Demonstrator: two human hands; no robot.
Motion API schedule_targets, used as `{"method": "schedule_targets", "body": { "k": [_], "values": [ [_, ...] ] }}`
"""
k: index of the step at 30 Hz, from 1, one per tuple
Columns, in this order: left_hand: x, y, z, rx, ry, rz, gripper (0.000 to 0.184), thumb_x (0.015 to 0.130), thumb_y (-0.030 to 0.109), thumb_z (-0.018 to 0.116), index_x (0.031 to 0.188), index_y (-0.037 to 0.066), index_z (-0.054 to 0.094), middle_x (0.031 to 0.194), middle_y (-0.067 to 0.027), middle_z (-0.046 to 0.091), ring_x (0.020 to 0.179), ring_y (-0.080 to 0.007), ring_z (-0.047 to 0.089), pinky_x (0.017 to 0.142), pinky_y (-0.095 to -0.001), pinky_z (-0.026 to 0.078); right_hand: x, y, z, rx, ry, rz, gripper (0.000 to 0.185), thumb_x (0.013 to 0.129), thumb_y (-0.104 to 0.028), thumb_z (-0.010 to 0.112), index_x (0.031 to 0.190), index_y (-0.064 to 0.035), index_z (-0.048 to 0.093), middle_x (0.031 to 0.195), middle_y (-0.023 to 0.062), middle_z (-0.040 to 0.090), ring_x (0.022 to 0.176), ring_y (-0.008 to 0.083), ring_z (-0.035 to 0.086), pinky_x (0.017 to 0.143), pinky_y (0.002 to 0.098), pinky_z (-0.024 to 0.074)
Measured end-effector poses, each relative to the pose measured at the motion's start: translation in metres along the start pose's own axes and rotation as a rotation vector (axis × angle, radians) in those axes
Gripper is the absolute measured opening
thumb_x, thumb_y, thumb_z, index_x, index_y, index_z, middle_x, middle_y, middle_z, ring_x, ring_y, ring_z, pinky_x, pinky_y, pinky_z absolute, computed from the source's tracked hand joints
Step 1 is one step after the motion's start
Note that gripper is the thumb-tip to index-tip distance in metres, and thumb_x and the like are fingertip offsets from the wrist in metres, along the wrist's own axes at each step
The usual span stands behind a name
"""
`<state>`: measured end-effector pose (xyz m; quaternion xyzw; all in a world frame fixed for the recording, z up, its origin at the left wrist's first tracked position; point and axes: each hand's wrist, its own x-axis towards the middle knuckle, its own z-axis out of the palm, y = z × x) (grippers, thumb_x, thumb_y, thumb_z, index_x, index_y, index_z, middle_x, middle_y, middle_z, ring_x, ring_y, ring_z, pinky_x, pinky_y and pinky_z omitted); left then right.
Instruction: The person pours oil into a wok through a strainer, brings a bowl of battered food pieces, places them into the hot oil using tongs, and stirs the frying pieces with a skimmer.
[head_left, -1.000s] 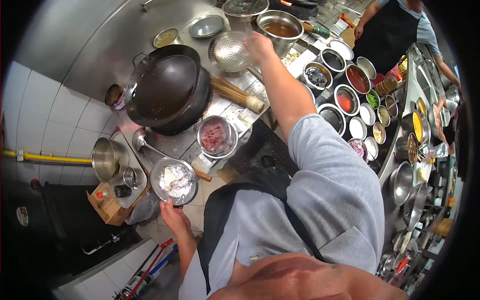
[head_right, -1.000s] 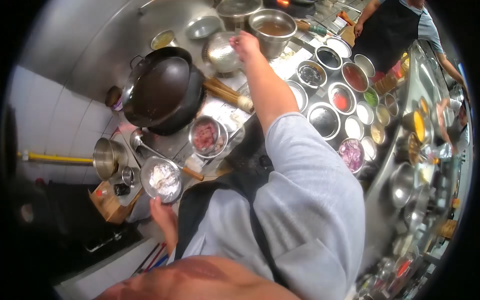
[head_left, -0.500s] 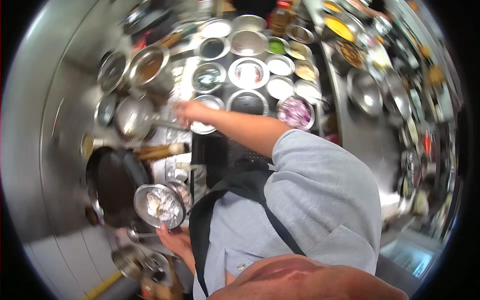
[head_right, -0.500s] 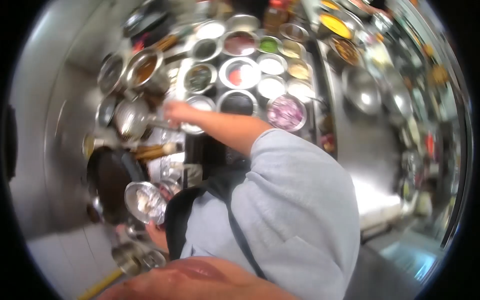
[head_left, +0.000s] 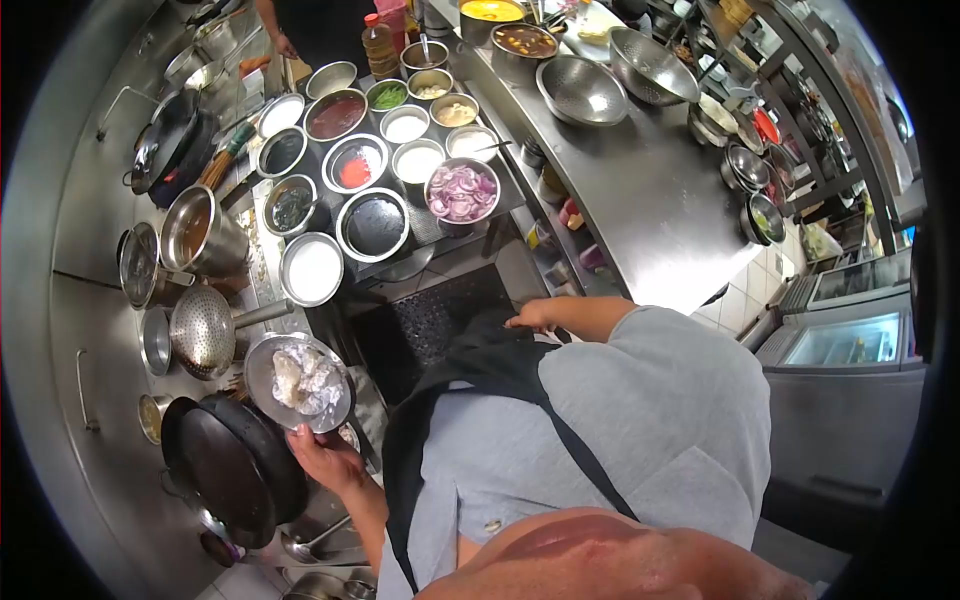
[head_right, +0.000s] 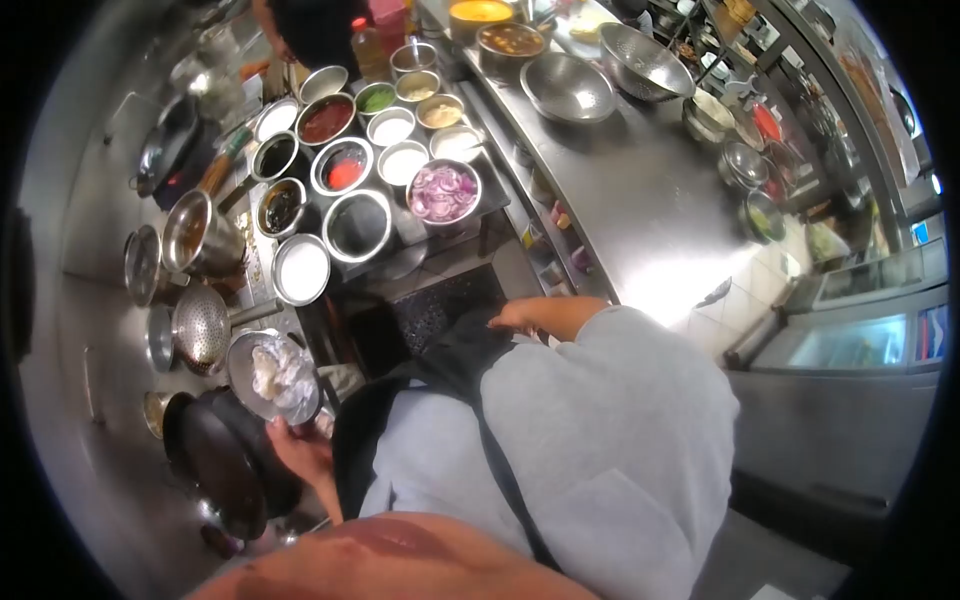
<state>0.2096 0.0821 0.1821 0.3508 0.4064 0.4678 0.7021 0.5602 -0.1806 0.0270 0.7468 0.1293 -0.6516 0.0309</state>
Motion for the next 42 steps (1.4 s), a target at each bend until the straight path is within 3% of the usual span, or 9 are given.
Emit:
{"method": "schedule_targets", "body": {
  "k": [7,14,19,25,27,28,32,34,42],
  "values": [
    [-0.009,-0.01,-0.013,0.282,-0.05,-0.087,0.023,0.095,0.02,0.052,0.11,0.003,0.053,0.104,-0.0062,0.057,0.093,-0.0141,0.055,0.082,-0.0264,0.044,0.052,-0.001,-0.012,-0.53,0.524,-0.319,0.035,0.086,-0.034,0.055,0.09,-0.0027,0.072,0.096,0.0179,0.069,0.09,0.0346,0.067,0.08,0.0466,0.0519],
    [-0.001,-0.028,0.027,0.272,-0.059,-0.14,0.02,0.095,0.019,0.052,0.108,0.004,0.052,0.1,-0.0042,0.056,0.088,-0.012,0.053,0.076,-0.0259,0.044,0.108,0.045,-0.032,-0.729,0.364,-0.469,0.029,0.081,-0.025,0.057,0.092,-0.0034,0.073,0.1,0.0167,0.069,0.093,0.0348,0.066,0.083,0.0469,0.0515],
    [0.001,-0.046,0.027,0.649,-0.098,-0.105,0.022,0.094,0.022,0.053,0.107,0.003,0.053,0.1,-0.005,0.056,0.089,-0.0144,0.054,0.077,-0.0285,0.045,0.049,0.072,-0.037,-0.558,0.28,-0.238,0.026,0.079,-0.02,0.058,0.095,-0.005,0.074,0.1,0.0153,0.07,0.094,0.0343,0.066,0.08,0.0454,0.0518],
    [0.0,-0.072,0.046,0.746,-0.223,0.094,0.027,0.094,0.024,0.051,0.11,0.002,0.052,0.102,-0.0089,0.058,0.088,-0.0176,0.057,0.077,-0.0324,0.048,0.073,0.086,-0.055,-0.628,0.178,-0.188,0.025,0.079,-0.022,0.061,0.095,-0.0072,0.074,0.098,0.0147,0.071,0.092,0.0323,0.067,0.079,0.0447,0.0519],
    [-0.004,-0.06,0.071,0.607,-0.19,-0.178,0.026,0.094,0.023,0.05,0.11,0.002,0.052,0.103,-0.0097,0.059,0.088,-0.0182,0.058,0.077,-0.0324,0.048,0.079,0.086,-0.059,-0.632,0.114,-0.191,0.027,0.078,-0.022,0.06,0.096,-0.0072,0.074,0.101,0.0156,0.07,0.092,0.0321,0.067,0.078,0.0439,0.052],
    [0.005,-0.084,0.045,0.773,-0.339,0.133,0.026,0.094,0.022,0.05,0.111,0.002,0.052,0.103,-0.01,0.059,0.089,-0.0179,0.058,0.076,-0.032,0.047,0.083,0.084,-0.056,-0.669,0.144,-0.251,0.028,0.078,-0.023,0.061,0.096,-0.007,0.073,0.1,0.0162,0.07,0.092,0.0323,0.067,0.079,0.0438,0.0521],
    [0.001,-0.073,0.063,0.723,-0.405,0.064,0.027,0.095,0.019,0.05,0.115,0.001,0.051,0.105,-0.0102,0.06,0.09,-0.0175,0.059,0.077,-0.0311,0.047,0.189,0.111,-0.041,-0.642,0.048,-0.294,0.031,0.078,-0.027,0.062,0.099,-0.0076,0.073,0.103,0.0167,0.069,0.094,0.0329,0.066,0.081,0.0438,0.052],
    [-0.012,-0.057,0.093,0.501,-0.16,-0.196,0.026,0.095,0.018,0.05,0.115,0.001,0.051,0.105,-0.01,0.06,0.09,-0.0173,0.059,0.077,-0.0301,0.047,0.156,0.096,-0.042,-0.647,0.058,-0.257,0.031,0.079,-0.029,0.062,0.1,-0.0076,0.073,0.104,0.0166,0.069,0.095,0.0333,0.066,0.082,0.0438,0.0518],
    [-0.017,-0.076,0.061,0.626,-0.183,0.055,0.021,0.095,0.019,0.049,0.108,0.003,0.051,0.096,-0.0083,0.06,0.079,-0.0148,0.058,0.068,-0.0276,0.046,0.03,0.045,-0.073,-0.43,0.458,-0.186,0.033,0.082,-0.032,0.059,0.096,-0.0058,0.073,0.103,0.0188,0.068,0.097,0.0361,0.065,0.084,0.0443,0.0517]
  ]
}}
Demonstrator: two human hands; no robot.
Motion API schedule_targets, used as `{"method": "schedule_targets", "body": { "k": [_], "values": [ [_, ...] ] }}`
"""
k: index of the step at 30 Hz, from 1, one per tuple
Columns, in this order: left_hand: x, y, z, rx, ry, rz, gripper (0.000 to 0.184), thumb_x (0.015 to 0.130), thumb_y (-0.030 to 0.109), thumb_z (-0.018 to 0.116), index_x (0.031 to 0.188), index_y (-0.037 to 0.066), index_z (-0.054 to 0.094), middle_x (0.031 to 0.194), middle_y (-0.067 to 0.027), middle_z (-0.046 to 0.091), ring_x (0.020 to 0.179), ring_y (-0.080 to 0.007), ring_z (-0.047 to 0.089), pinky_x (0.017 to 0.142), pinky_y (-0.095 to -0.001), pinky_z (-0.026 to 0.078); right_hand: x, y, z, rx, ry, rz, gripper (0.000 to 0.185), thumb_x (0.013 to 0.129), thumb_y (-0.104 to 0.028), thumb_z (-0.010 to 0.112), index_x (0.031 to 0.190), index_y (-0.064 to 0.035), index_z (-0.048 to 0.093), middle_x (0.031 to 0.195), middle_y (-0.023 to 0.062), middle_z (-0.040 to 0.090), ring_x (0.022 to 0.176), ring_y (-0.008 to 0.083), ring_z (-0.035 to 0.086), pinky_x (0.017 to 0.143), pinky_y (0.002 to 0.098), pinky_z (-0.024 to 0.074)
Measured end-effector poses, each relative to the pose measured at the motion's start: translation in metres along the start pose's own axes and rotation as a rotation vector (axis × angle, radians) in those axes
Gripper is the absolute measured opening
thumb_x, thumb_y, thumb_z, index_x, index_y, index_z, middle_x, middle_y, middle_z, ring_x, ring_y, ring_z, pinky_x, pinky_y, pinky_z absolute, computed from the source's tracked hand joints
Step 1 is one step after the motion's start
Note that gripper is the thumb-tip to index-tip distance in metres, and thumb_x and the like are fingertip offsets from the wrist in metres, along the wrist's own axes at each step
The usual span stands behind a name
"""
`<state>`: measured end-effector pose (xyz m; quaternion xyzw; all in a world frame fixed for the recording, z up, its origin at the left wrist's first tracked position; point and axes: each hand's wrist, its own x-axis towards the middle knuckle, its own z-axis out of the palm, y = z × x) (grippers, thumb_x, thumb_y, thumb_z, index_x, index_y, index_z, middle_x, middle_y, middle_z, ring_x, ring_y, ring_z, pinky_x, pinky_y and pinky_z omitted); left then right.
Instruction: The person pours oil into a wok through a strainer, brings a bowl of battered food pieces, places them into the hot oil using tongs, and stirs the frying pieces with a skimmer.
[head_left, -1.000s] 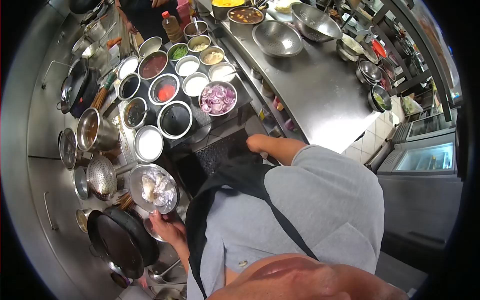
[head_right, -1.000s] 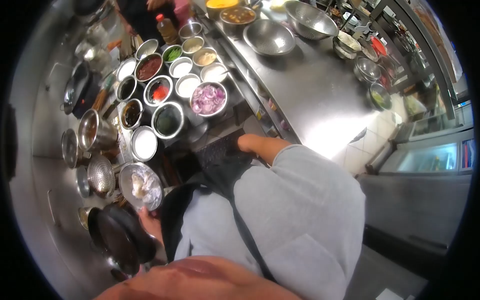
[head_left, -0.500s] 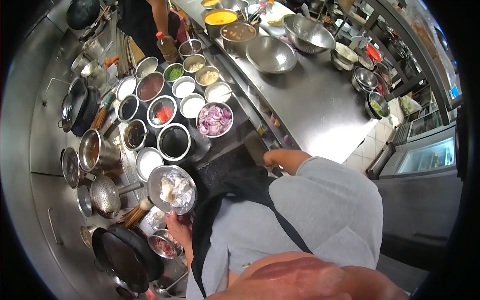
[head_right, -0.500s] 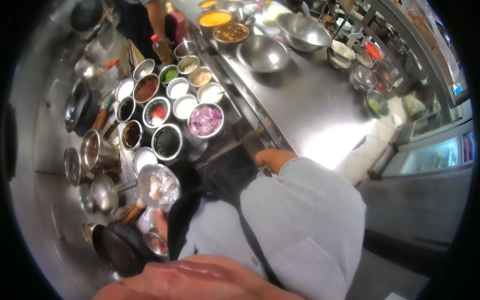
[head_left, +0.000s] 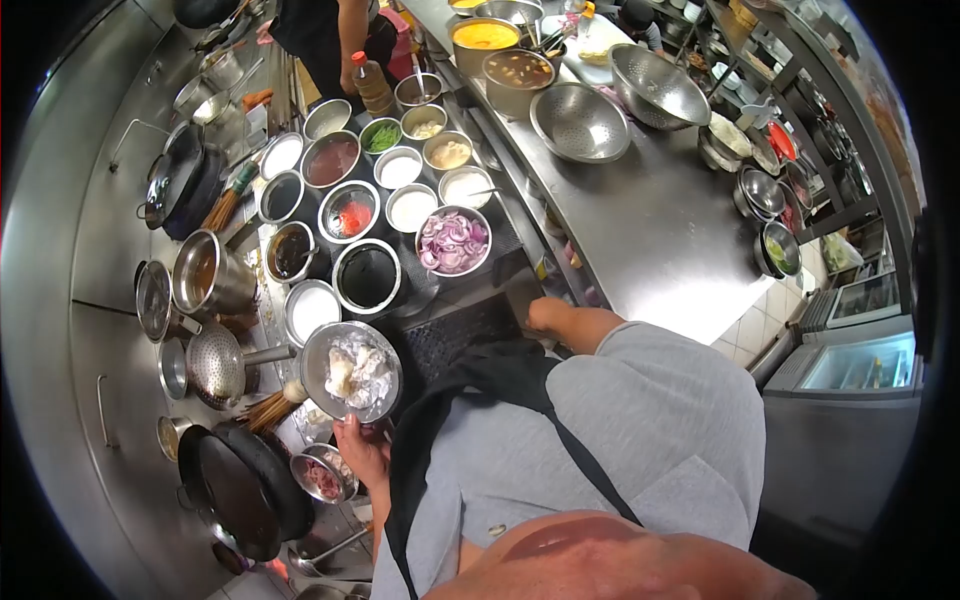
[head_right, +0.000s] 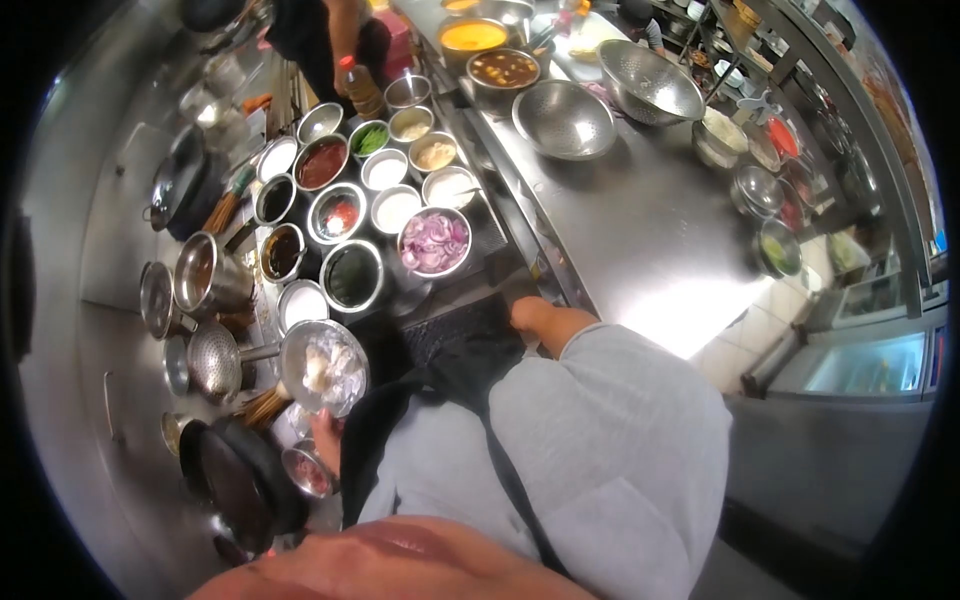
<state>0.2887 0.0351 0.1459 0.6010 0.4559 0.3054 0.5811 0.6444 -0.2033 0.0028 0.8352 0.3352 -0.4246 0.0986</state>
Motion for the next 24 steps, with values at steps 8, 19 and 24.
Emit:
{"method": "schedule_targets", "body": {
  "k": [8,19,24],
  "values": [
    [-0.007,0.027,0.014,-0.281,0.05,-0.186,0.019,0.095,0.019,0.049,0.106,0.003,0.05,0.091,-0.0085,0.06,0.075,-0.0155,0.058,0.066,-0.0286,0.046,0.086,0.021,0.04,-0.224,-0.129,-0.333,0.025,0.076,-0.02,0.06,0.093,-0.0064,0.074,0.104,0.0173,0.068,0.096,0.0346,0.065,0.083,0.0448,0.0506],
    [-0.008,0.003,0.009,-0.081,0.028,-0.138,0.018,0.096,0.017,0.049,0.109,0.004,0.049,0.099,-0.0076,0.06,0.084,-0.0145,0.059,0.07,-0.0273,0.045,0.078,0.015,0.032,-0.2,-0.112,-0.262,0.026,0.074,-0.023,0.058,0.088,-0.0091,0.074,0.101,0.0163,0.069,0.095,0.0351,0.065,0.081,0.0454,0.052],
    [-0.007,-0.006,0.006,0.098,0.002,0.075,0.02,0.096,0.017,0.049,0.111,0.004,0.049,0.1,-0.0077,0.06,0.085,-0.0144,0.059,0.07,-0.0275,0.045,0.091,0.028,0.024,-0.304,-0.137,-0.342,0.026,0.071,-0.021,0.06,0.089,-0.0087,0.074,0.101,0.0154,0.069,0.095,0.0357,0.065,0.08,0.0456,0.0524]
  ]
}}
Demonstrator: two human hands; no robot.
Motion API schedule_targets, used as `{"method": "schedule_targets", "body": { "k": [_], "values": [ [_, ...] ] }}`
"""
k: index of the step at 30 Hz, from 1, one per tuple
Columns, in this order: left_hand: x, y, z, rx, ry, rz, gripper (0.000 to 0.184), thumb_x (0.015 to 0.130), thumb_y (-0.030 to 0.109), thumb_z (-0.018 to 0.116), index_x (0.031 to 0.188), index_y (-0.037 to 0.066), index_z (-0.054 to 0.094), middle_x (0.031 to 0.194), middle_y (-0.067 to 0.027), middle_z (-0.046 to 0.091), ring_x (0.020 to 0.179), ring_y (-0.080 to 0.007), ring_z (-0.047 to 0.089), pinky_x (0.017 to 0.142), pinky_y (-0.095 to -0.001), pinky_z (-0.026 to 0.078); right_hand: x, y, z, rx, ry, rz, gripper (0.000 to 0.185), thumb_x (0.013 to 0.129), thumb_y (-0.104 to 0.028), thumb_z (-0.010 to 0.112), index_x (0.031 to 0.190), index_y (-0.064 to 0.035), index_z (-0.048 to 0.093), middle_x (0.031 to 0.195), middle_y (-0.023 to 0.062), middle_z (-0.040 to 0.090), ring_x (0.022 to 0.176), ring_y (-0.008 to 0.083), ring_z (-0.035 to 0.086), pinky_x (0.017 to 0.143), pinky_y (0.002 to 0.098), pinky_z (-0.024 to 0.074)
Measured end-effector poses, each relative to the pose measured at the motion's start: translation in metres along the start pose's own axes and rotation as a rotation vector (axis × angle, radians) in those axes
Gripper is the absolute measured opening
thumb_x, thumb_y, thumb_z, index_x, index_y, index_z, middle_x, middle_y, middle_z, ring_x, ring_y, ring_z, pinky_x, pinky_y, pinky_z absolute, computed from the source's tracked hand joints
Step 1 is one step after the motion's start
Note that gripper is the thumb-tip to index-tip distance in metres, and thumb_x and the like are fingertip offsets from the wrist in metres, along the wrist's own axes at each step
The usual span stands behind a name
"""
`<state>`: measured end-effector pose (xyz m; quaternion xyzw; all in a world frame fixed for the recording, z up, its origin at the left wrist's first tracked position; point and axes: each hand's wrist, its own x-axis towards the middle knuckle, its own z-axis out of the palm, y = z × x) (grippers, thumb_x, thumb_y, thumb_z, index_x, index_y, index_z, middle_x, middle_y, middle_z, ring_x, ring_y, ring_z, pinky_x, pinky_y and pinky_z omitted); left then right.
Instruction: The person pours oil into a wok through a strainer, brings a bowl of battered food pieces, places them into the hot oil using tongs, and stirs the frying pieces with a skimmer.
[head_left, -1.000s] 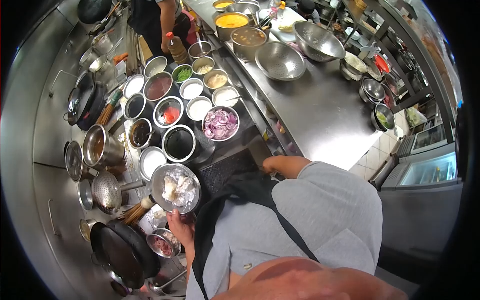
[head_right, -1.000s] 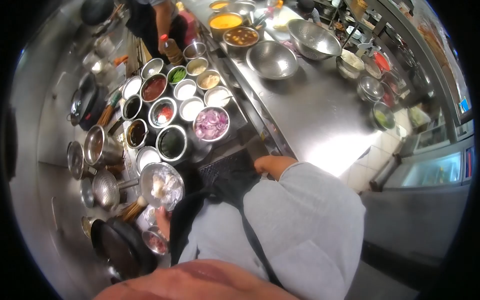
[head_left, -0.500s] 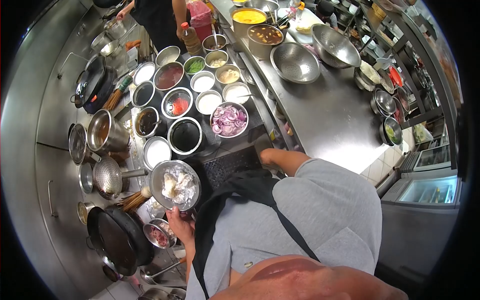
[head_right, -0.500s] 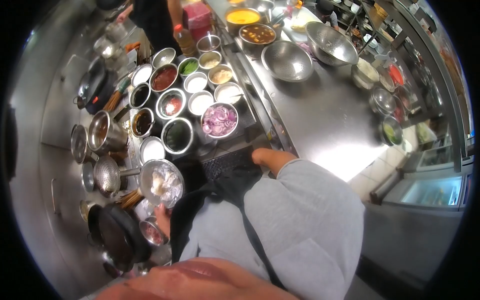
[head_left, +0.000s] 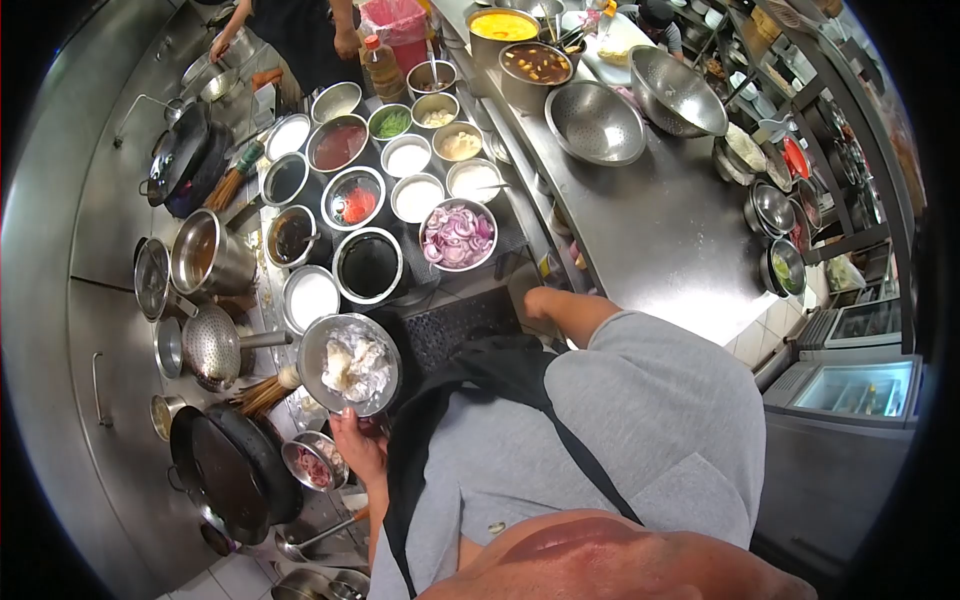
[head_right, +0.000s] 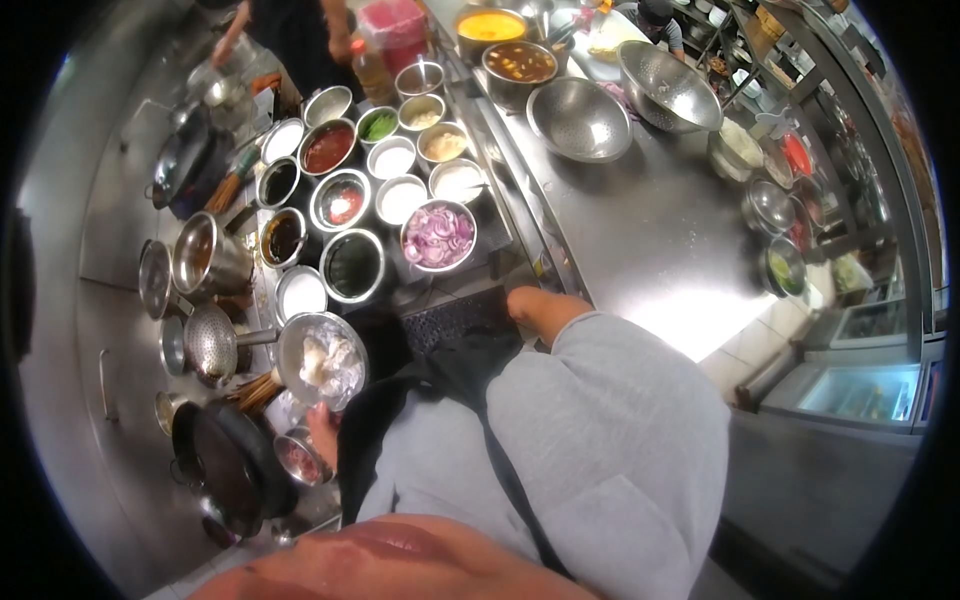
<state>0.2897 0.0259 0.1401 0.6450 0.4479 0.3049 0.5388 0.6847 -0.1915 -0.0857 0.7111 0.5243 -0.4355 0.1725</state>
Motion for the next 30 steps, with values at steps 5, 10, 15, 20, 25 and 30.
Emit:
{"method": "schedule_targets", "body": {
  "k": [5,10,15,20,25,30],
  "values": [
    [0.001,0.024,0.009,-0.196,0.045,-0.224,0.022,0.096,0.017,0.05,0.113,0.003,0.05,0.102,-0.0079,0.061,0.087,-0.0147,0.059,0.072,-0.0284,0.046,0.002,0.002,-0.007,-0.14,-0.047,-0.075,0.025,0.071,-0.017,0.061,0.09,-0.0094,0.075,0.1,0.0138,0.07,0.093,0.0338,0.066,0.078,0.0443,0.0542],
    [0.005,0.005,0.0,0.054,-0.022,-0.117,0.022,0.096,0.017,0.051,0.112,0.002,0.052,0.102,-0.0074,0.061,0.088,-0.0144,0.059,0.074,-0.0274,0.046,0.013,0.0,-0.004,-0.037,-0.065,-0.03,0.025,0.07,-0.017,0.062,0.091,-0.0113,0.075,0.101,0.0115,0.07,0.092,0.0318,0.067,0.076,0.043,0.0555],
    [0.008,0.038,0.014,-0.171,0.057,-0.285,0.023,0.096,0.016,0.052,0.114,0.002,0.052,0.104,-0.0081,0.062,0.091,-0.0151,0.059,0.077,-0.0278,0.046,0.031,0.011,0.008,-0.237,-0.036,-0.187,0.024,0.07,-0.018,0.063,0.09,-0.0116,0.075,0.1,0.0099,0.071,0.089,0.0304,0.068,0.075,0.0417,0.0562],
    [0.002,0.016,0.01,-0.31,0.089,-0.274,0.025,0.095,0.015,0.051,0.117,0.001,0.051,0.112,-0.0115,0.06,0.099,-0.0191,0.06,0.084,-0.0317,0.047,0.011,0.0,-0.03,0.038,-0.417,-0.032,0.018,0.075,-0.019,0.061,0.082,-0.0126,0.076,0.092,0.0119,0.072,0.087,0.0279,0.068,0.075,0.0425,0.0541],
    [0.011,0.036,0.017,-0.324,0.076,-0.318,0.025,0.096,0.014,0.05,0.117,0.001,0.05,0.114,-0.0137,0.059,0.102,-0.0208,0.059,0.087,-0.0333,0.047,-0.031,-0.026,-0.053,0.123,-0.046,0.093,0.017,0.077,-0.019,0.06,0.079,-0.0109,0.075,0.085,0.0126,0.071,0.082,0.0274,0.068,0.072,0.0423,0.0535],
    [0.011,0.021,0.01,-0.21,0.023,-0.246,0.024,0.096,0.014,0.05,0.115,0.001,0.05,0.112,-0.0133,0.06,0.102,-0.0212,0.06,0.087,-0.0343,0.047,0.094,0.042,0.075,0.086,-0.113,-0.03,0.024,0.081,-0.029,0.065,0.091,-0.0101,0.075,0.094,0.0106,0.071,0.09,0.0288,0.066,0.074,0.0436,0.0506]
  ]
}}
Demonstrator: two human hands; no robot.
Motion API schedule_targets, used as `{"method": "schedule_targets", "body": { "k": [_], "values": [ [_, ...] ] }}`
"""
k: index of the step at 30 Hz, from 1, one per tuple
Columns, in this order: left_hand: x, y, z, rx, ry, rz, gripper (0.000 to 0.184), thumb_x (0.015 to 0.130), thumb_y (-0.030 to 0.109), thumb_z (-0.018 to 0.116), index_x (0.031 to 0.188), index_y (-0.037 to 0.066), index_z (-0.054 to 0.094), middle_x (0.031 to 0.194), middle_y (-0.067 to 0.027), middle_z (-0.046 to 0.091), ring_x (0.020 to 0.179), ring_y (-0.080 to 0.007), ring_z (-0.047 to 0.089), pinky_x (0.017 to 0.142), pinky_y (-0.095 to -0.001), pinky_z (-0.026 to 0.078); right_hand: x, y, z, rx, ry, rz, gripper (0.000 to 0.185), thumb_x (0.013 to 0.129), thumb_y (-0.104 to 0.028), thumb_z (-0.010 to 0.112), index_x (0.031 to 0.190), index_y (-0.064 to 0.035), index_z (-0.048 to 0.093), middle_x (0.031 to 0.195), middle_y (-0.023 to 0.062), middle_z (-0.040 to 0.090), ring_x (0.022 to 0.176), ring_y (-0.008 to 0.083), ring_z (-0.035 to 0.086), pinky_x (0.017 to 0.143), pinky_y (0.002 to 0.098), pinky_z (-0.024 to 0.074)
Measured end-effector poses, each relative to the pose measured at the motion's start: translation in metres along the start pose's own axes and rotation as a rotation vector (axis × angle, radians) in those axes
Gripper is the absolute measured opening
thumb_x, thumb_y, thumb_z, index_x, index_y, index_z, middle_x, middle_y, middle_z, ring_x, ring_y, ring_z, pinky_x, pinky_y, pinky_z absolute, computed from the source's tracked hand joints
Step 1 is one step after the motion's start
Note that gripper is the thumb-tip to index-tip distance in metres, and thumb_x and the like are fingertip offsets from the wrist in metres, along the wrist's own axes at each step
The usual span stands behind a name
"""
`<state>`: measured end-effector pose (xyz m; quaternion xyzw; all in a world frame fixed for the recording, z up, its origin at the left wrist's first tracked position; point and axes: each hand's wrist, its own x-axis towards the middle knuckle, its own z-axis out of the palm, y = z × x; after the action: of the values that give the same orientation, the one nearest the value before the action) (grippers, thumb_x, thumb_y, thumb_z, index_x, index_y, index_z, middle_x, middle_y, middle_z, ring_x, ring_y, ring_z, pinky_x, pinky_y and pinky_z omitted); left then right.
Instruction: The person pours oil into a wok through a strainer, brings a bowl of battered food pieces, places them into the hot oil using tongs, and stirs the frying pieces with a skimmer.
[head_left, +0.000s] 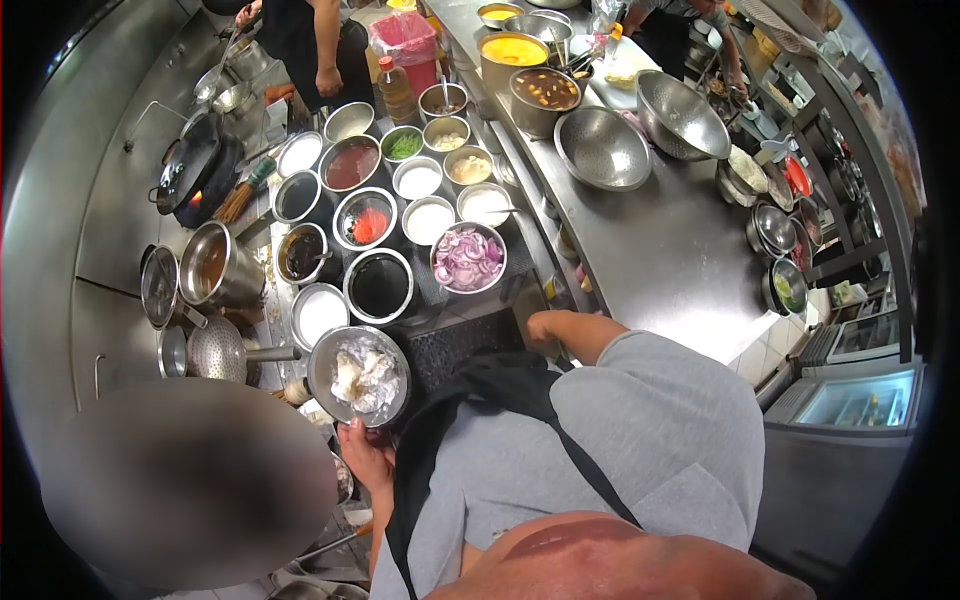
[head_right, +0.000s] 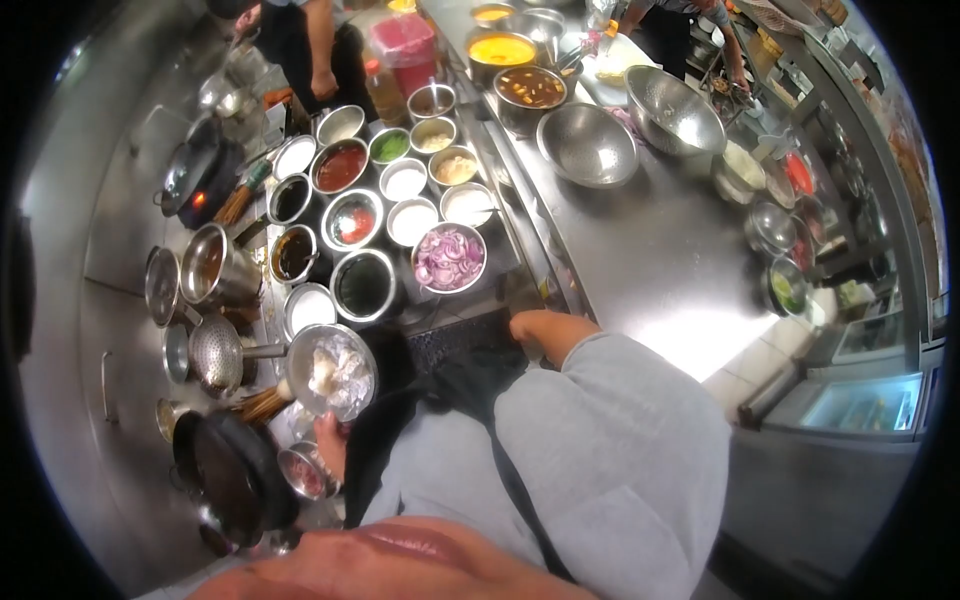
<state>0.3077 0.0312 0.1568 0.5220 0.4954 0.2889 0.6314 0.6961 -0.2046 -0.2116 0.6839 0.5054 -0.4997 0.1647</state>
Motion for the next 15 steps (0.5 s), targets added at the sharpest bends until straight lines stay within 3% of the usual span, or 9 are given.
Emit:
{"method": "schedule_targets", "body": {
  "k": [2,5,7,8,13,15],
  "values": [
    [0.002,0.004,0.004,0.052,-0.024,0.051,0.023,0.096,0.014,0.05,0.114,0.001,0.05,0.111,-0.0131,0.06,0.101,-0.021,0.06,0.087,-0.0343,0.048,-0.009,0.01,0.009,0.15,-0.387,0.181,0.026,0.086,-0.015,0.051,0.089,0.0018,0.071,0.087,0.0131,0.071,0.071,0.0285,0.068,0.065,0.0403,0.0553],
    [0.003,0.012,0.01,-0.153,0.046,-0.026,0.02,0.096,0.014,0.051,0.111,0.002,0.05,0.108,-0.0125,0.061,0.098,-0.02,0.06,0.084,-0.0337,0.048,-0.11,-0.053,-0.062,0.235,-0.208,0.105,0.012,0.072,-0.018,0.069,0.071,-0.0063,0.067,0.069,0.0094,0.06,0.061,0.0275,0.057,0.057,0.0417,0.0454],
    [0.003,-0.003,-0.002,0.122,-0.01,0.124,0.017,0.095,0.014,0.051,0.107,0.002,0.05,0.103,-0.0113,0.06,0.093,-0.0187,0.06,0.08,-0.0324,0.048,-0.102,-0.048,-0.041,0.178,-0.25,0.035,0.009,0.072,-0.012,0.065,0.074,-0.0037,0.067,0.068,0.0097,0.061,0.06,0.0253,0.059,0.055,0.0407,0.0475],
    [0.004,-0.005,-0.003,0.122,-0.003,0.122,0.017,0.095,0.014,0.051,0.107,0.002,0.05,0.103,-0.0113,0.06,0.093,-0.0187,0.06,0.08,-0.0324,0.048,-0.1,-0.048,-0.037,0.121,-0.293,-0.033,0.01,0.072,-0.006,0.06,0.077,-0.0012,0.068,0.067,0.0101,0.062,0.059,0.023,0.061,0.053,0.0396,0.0496],
    [-0.001,0.013,0.008,-0.07,0.053,0.032,0.015,0.095,0.015,0.051,0.104,0.003,0.05,0.095,-0.0087,0.059,0.086,-0.0169,0.058,0.077,-0.0313,0.048,-0.099,-0.052,-0.044,0.021,-0.232,-0.094,0.007,0.068,-0.008,0.064,0.073,-0.0038,0.068,0.066,0.0085,0.062,0.057,0.0234,0.06,0.052,0.0399,0.0478],
    [0.0,0.007,0.002,-0.007,0.052,0.028,0.016,0.095,0.015,0.051,0.105,0.003,0.05,0.097,-0.0092,0.059,0.087,-0.0175,0.059,0.078,-0.0318,0.048,-0.094,-0.054,-0.048,-0.013,-0.181,-0.128,0.007,0.067,-0.009,0.066,0.072,-0.0049,0.068,0.065,0.0078,0.061,0.056,0.0235,0.059,0.052,0.04,0.0472]
  ]
}}
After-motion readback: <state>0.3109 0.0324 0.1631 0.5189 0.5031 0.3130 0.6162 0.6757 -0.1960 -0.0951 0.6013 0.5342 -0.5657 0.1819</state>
